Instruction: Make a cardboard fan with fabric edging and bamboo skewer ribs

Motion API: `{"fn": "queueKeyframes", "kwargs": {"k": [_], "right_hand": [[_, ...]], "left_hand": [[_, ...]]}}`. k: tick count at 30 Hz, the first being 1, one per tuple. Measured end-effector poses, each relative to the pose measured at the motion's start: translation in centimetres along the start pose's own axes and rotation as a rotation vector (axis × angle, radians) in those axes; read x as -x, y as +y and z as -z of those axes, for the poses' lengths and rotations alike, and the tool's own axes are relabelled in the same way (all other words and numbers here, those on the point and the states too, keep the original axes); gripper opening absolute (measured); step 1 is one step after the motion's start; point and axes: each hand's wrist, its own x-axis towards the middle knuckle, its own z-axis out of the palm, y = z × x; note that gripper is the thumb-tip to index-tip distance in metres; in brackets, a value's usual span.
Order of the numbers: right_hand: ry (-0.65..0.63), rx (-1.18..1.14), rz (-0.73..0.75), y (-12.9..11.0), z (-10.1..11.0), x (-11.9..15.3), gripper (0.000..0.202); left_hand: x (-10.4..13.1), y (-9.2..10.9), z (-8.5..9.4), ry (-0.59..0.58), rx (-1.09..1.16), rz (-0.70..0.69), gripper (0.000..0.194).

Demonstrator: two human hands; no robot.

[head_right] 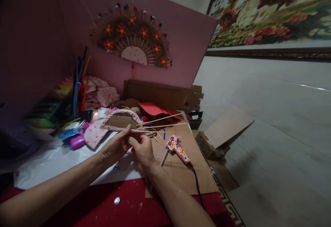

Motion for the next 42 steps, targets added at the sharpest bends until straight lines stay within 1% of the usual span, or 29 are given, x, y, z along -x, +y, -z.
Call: {"fn": "queueKeyframes", "kwargs": {"k": [3,5,9,13,17,22,25,28,31,35,38,42], "right_hand": [[0.008,0.042,-0.029,0.7,0.2,-0.2,0.032],[0.014,0.035,-0.025,1.2,0.4,-0.4,0.033],[0.047,-0.017,0.012,2.1,0.8,-1.1,0.032],[0.071,-0.005,0.015,2.7,1.1,-1.4,0.031],[0.093,0.039,-0.013,2.4,1.0,-1.1,0.035],[0.105,0.074,-0.067,1.5,0.5,-0.5,0.036],[0.115,0.063,-0.084,1.4,0.4,-0.3,0.035],[0.124,0.063,-0.086,1.6,0.5,-0.3,0.034],[0.128,0.060,-0.081,1.6,0.5,-0.2,0.033],[0.131,0.067,-0.052,1.1,0.3,0.0,0.030],[0.127,0.079,-0.028,0.8,0.2,0.1,0.029],[0.125,0.081,-0.030,1.1,0.5,-0.1,0.030]], "left_hand": [[-0.4,-0.2,0.1,-0.046,-0.032,0.103,0.031],[-0.6,-0.3,0.2,-0.048,-0.028,0.132,0.031],[-0.9,-0.8,0.2,-0.013,-0.031,0.126,0.029],[-1.2,-1.5,0.3,-0.014,-0.006,0.121,0.032],[-1.3,-2.2,0.9,0.002,0.008,0.085,0.030],[-0.9,-2.4,1.6,-0.017,-0.042,0.080,0.031],[-0.7,-2.5,1.8,-0.010,-0.046,0.070,0.030],[-0.7,-2.8,2.0,-0.011,-0.070,0.065,0.033],[-0.5,-2.9,2.1,-0.004,-0.074,0.083,0.033],[0.0,-2.3,1.9,-0.046,-0.023,0.114,0.030],[0.3,-1.8,1.8,-0.097,-0.003,0.089,0.031],[0.2,-1.9,2.0,-0.163,-0.032,0.079,0.033]]}}
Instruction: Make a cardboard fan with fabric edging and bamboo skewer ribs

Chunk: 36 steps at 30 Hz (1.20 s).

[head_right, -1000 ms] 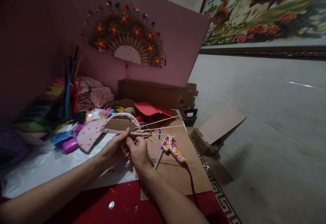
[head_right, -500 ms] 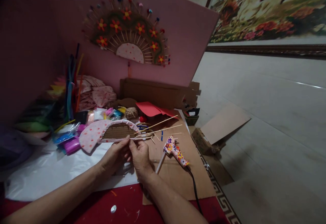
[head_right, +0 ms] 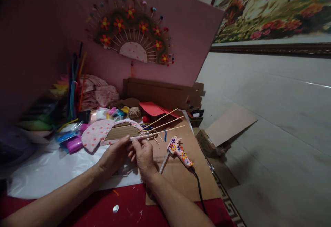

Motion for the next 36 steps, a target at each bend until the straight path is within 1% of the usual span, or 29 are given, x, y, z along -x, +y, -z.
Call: {"fn": "queueKeyframes", "kwargs": {"k": [6,10,17,25,28,33,36], "right_hand": [[-0.013,0.028,0.002,0.51,0.31,-0.30,0.030],[-0.016,0.024,0.013,0.53,0.30,-0.26,0.029],[-0.089,0.020,-0.040,0.70,0.40,-0.04,0.027],[-0.098,0.052,-0.073,0.67,0.34,-0.04,0.030],[-0.100,0.057,-0.075,0.86,0.45,-0.04,0.029],[-0.108,0.054,-0.077,1.02,0.49,0.04,0.029],[-0.101,0.063,-0.082,0.85,0.33,0.14,0.030]], "left_hand": [[-0.34,-0.30,0.47,-0.011,-0.002,-0.042,0.032],[-0.32,-0.45,0.71,-0.025,-0.012,-0.021,0.032],[0.04,-0.54,0.56,0.061,-0.036,-0.015,0.030],[0.14,-0.13,0.58,0.055,-0.056,0.005,0.035],[0.11,-0.25,0.78,0.070,-0.062,0.005,0.037],[0.15,-0.50,0.81,0.114,-0.028,0.009,0.031],[0.19,-0.33,0.62,0.139,-0.018,0.011,0.031]]}}
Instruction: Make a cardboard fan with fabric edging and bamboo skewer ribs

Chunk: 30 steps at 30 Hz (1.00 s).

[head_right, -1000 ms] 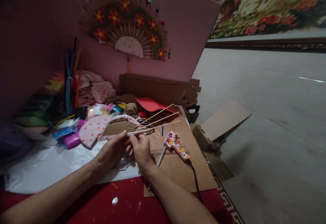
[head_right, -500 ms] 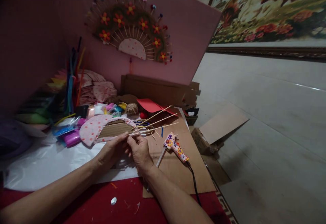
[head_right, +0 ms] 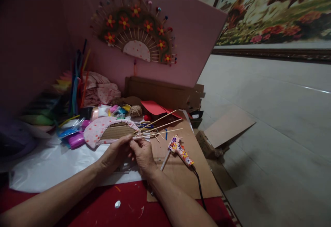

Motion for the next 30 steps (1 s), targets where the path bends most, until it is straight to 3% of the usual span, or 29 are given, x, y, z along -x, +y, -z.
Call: {"fn": "queueKeyframes", "kwargs": {"k": [10,30], "right_hand": [[0.011,0.035,0.006,-0.35,-0.31,0.11,0.030],[0.057,0.076,0.059,-0.83,-0.92,0.53,0.031]], "left_hand": [[-0.09,0.04,0.19,-0.050,-0.004,-0.025,0.032],[-0.08,0.34,-0.10,0.044,0.089,0.028,0.019]]}}
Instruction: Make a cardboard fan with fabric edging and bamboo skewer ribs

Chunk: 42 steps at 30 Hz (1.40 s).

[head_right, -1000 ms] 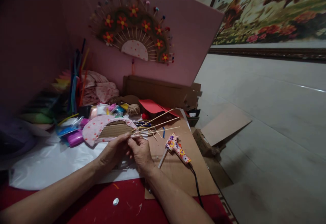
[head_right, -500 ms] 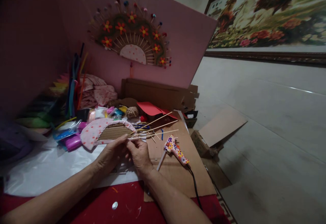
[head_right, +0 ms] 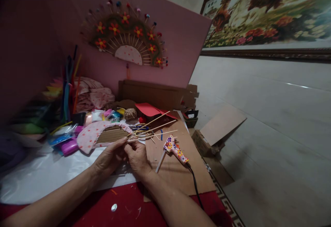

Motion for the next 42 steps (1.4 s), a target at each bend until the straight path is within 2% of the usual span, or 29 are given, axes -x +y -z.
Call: {"fn": "queueKeyframes", "kwargs": {"k": [9,14,18,37,42], "right_hand": [[-0.017,-0.021,0.008,0.64,0.04,-0.17,0.030],[-0.001,0.019,0.010,0.69,-0.09,-0.07,0.030],[-0.003,0.020,0.013,0.78,-0.09,-0.11,0.031],[-0.002,0.049,-0.001,0.60,-0.06,-0.03,0.033],[-0.015,0.009,0.003,0.92,0.05,-0.19,0.033]], "left_hand": [[0.25,0.00,-0.23,-0.005,0.041,-0.017,0.016],[0.37,0.09,-0.55,0.042,0.051,-0.024,0.018],[0.25,-0.04,-0.41,0.002,0.040,-0.006,0.019],[-0.08,-0.41,-0.07,0.030,0.031,-0.047,0.019],[-0.03,-0.40,0.01,-0.017,0.019,-0.038,0.020]]}}
